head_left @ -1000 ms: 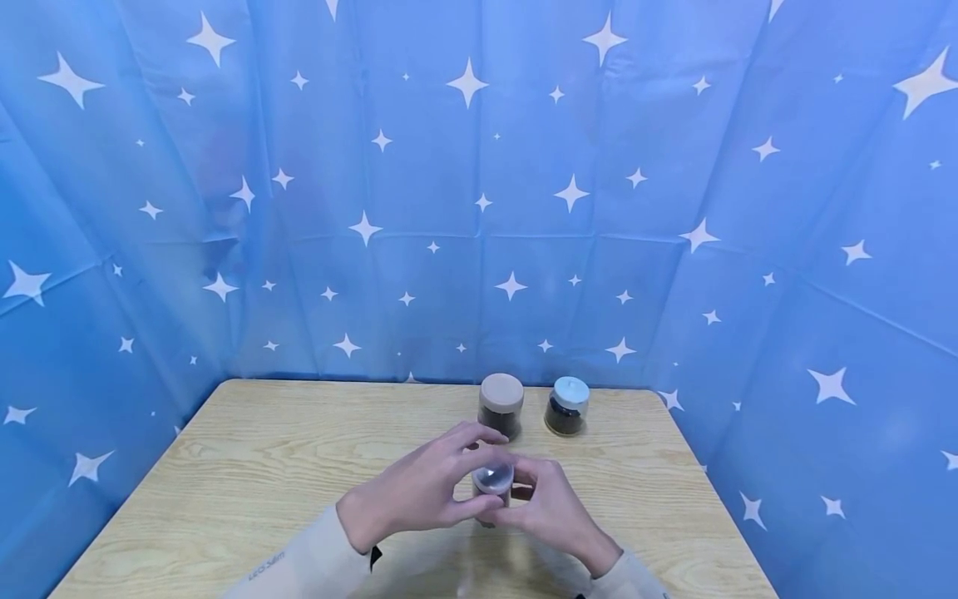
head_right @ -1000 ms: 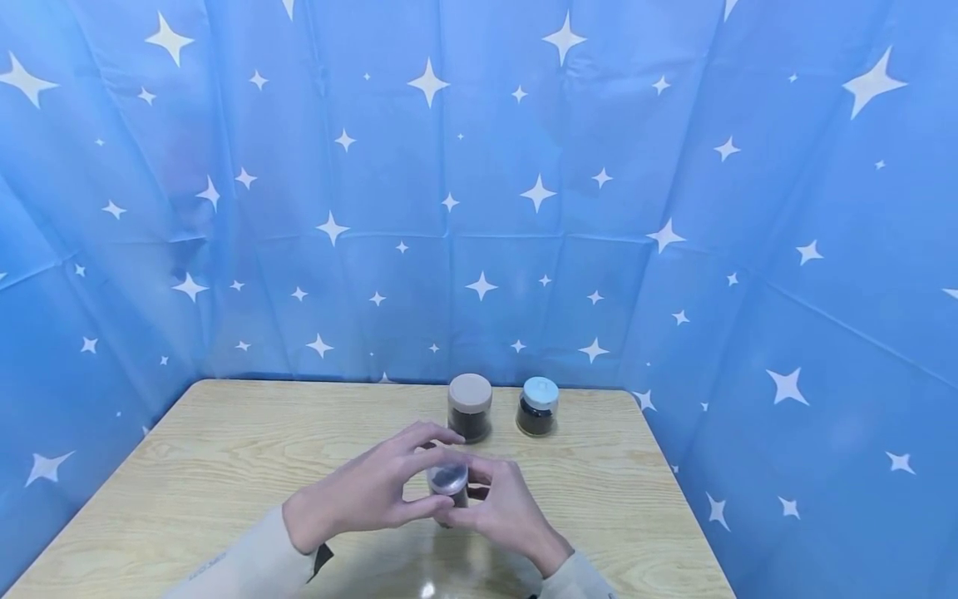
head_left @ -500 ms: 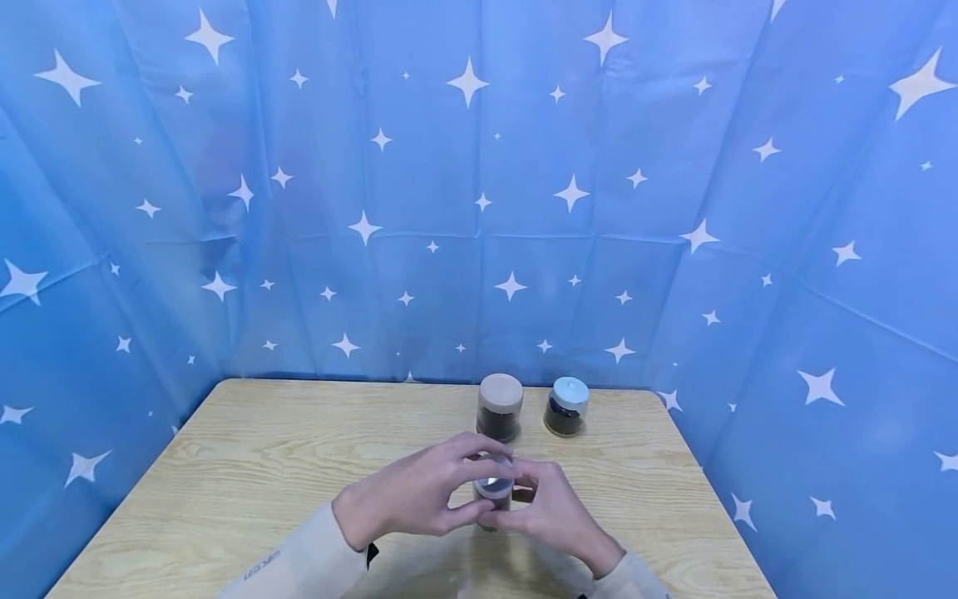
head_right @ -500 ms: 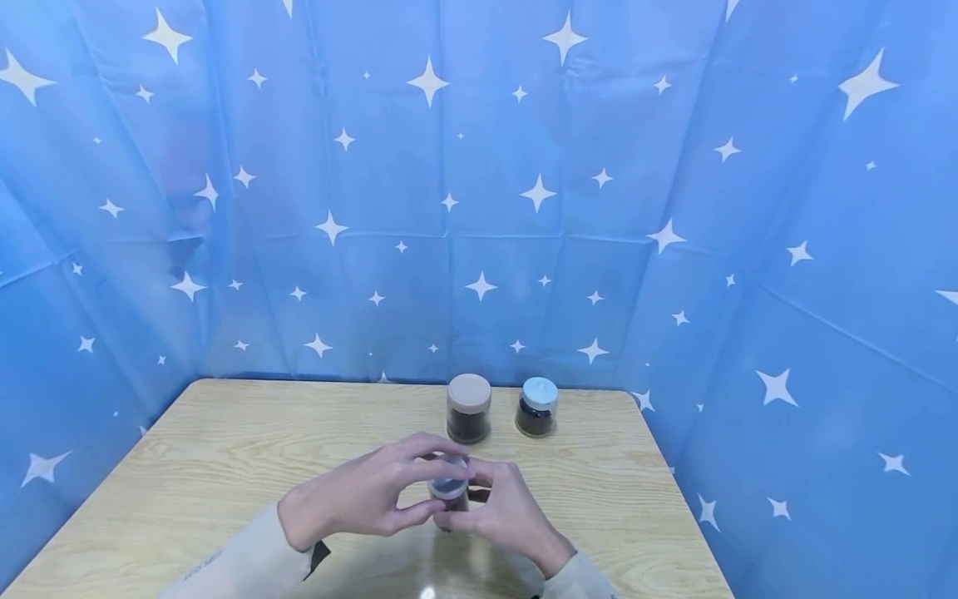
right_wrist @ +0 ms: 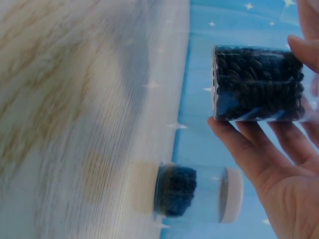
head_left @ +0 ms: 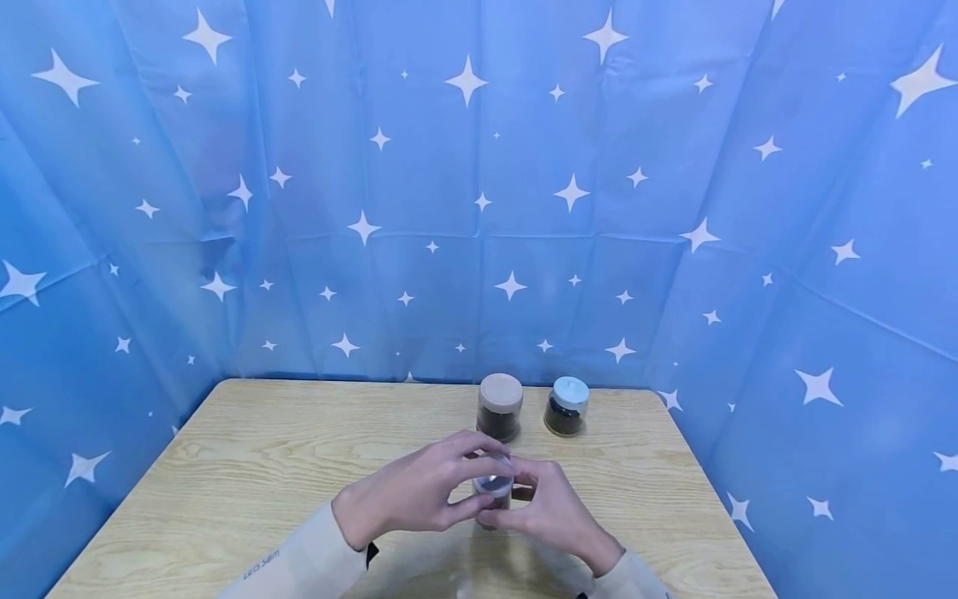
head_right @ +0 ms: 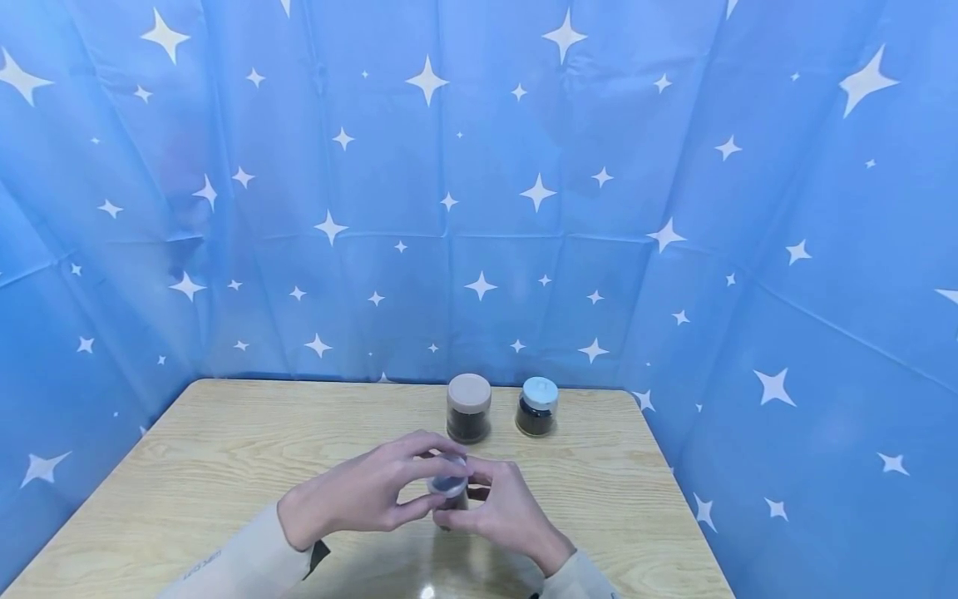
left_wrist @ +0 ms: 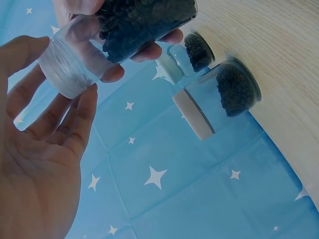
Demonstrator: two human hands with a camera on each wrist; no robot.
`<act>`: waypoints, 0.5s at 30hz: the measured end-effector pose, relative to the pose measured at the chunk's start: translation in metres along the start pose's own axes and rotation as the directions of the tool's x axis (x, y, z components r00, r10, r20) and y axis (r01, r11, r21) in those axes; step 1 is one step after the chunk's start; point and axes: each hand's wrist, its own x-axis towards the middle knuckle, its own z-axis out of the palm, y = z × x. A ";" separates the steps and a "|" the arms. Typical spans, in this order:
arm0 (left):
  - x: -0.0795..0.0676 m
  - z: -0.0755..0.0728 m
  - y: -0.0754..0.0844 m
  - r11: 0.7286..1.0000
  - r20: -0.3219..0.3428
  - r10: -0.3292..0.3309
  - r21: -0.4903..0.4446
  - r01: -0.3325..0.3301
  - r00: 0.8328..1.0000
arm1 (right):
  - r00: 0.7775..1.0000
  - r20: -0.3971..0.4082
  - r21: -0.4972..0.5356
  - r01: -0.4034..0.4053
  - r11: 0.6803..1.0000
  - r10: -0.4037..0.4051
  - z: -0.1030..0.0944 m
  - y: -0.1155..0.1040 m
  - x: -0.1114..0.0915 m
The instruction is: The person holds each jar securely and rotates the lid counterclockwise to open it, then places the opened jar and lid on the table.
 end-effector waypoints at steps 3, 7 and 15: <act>0.001 0.000 0.000 1.000 -0.004 -0.009 0.008 0.009 1.000 | 1.000 0.002 0.013 0.000 1.000 0.000 0.000 0.000 0.001; 0.001 0.000 0.000 1.000 -0.021 -0.013 0.010 0.013 1.000 | 1.000 0.003 0.018 0.010 1.000 -0.010 0.000 0.001 0.001; 0.002 0.006 0.000 0.999 -0.094 -0.033 0.028 0.036 0.995 | 0.999 -0.009 0.024 0.032 0.999 -0.031 0.003 0.001 0.002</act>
